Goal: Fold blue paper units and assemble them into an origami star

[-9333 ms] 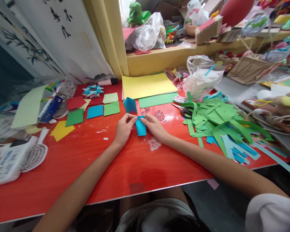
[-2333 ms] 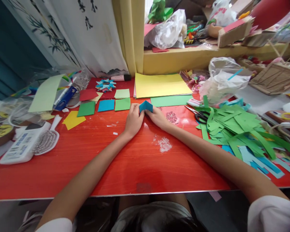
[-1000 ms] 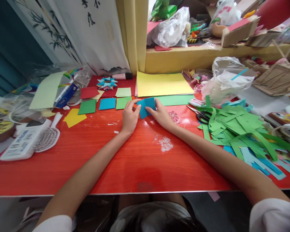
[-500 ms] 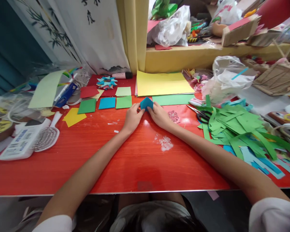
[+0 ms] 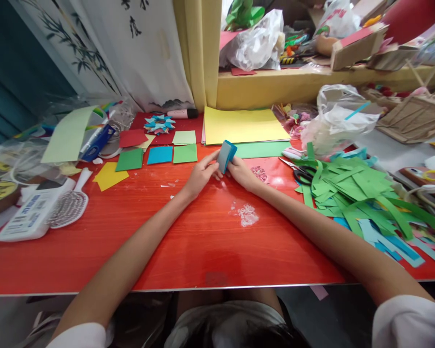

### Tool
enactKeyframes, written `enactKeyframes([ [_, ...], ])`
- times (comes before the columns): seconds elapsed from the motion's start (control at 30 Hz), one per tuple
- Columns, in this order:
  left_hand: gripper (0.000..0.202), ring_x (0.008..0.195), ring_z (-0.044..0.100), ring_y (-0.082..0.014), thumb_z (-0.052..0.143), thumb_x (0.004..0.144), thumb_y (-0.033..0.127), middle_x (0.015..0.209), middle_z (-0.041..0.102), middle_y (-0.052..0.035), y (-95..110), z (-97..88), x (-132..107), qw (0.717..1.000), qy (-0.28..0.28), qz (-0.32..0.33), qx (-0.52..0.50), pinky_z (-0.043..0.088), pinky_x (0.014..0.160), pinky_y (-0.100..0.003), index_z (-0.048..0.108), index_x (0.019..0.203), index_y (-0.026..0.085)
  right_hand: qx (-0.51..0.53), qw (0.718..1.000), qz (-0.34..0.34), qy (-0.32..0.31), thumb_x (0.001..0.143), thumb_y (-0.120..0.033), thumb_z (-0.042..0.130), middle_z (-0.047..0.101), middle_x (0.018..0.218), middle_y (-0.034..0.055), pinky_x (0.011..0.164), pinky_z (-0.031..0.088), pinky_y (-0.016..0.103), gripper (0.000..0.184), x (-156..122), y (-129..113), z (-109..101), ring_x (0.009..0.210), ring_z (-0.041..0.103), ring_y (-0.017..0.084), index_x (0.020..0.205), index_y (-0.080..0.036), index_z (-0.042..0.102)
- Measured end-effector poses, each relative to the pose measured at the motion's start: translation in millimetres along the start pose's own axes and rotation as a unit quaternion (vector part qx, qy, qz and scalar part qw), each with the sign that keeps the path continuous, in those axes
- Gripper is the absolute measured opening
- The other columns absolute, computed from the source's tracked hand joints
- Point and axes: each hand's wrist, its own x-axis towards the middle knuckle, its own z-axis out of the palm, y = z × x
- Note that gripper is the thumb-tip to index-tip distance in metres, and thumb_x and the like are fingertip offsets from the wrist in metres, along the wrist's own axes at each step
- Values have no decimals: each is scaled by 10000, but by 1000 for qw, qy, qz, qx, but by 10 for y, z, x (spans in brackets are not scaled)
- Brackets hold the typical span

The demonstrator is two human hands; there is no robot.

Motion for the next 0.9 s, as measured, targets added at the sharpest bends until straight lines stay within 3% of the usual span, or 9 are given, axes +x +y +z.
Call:
enactKeyframes([
  [0.07,307,478,513,-81,483,851,299,616,572,9,26,-20,0,999,31,-15,-41,446,509,-214,574,1116,174,7,1000,1,-29,840,-302,374,574,690,19,745,462,336,216,-3,0,-12,707,527,160,716,-180,502],
  [0.23,151,402,401,-42,616,777,304,605,541,30,12,-41,-2,996,80,-14,-43,322,400,-190,595,834,165,20,994,-29,-99,799,-314,495,630,765,25,764,451,323,212,-20,-8,-6,761,556,166,827,-138,608],
  [0.33,121,396,402,-52,607,783,276,533,489,45,-18,-57,6,993,103,-12,-50,318,391,-186,568,797,162,64,994,6,-87,808,-359,530,577,633,-11,571,423,239,247,-16,-30,-4,563,507,110,898,-139,595],
  [0.47,115,393,415,-61,599,782,261,517,470,55,-32,-73,11,987,147,-13,-63,352,387,-186,534,778,166,116,988,56,-81,905,-458,357,505,494,-34,419,306,194,355,-37,-111,-24,415,445,82,895,-155,542],
  [0.67,153,378,397,-39,606,778,294,565,481,57,-7,-75,9,988,144,-25,-50,307,366,-177,516,763,172,1,994,11,-112,860,-312,487,474,539,-40,503,346,220,176,-48,-97,-25,476,430,88,790,-152,505],
  [0.8,252,380,355,-42,589,798,338,486,393,65,11,-91,1,984,172,-5,-44,269,374,-180,461,656,174,0,991,-11,-135,827,-300,503,588,778,37,660,416,271,172,-5,8,-1,692,526,138,825,-130,532],
  [0.9,273,374,350,-43,597,793,336,488,384,67,13,-100,-2,984,165,-5,-60,257,372,-187,433,642,177,27,988,-11,-149,823,-333,501,613,838,52,726,433,307,215,13,54,6,769,551,164,875,-128,544],
])
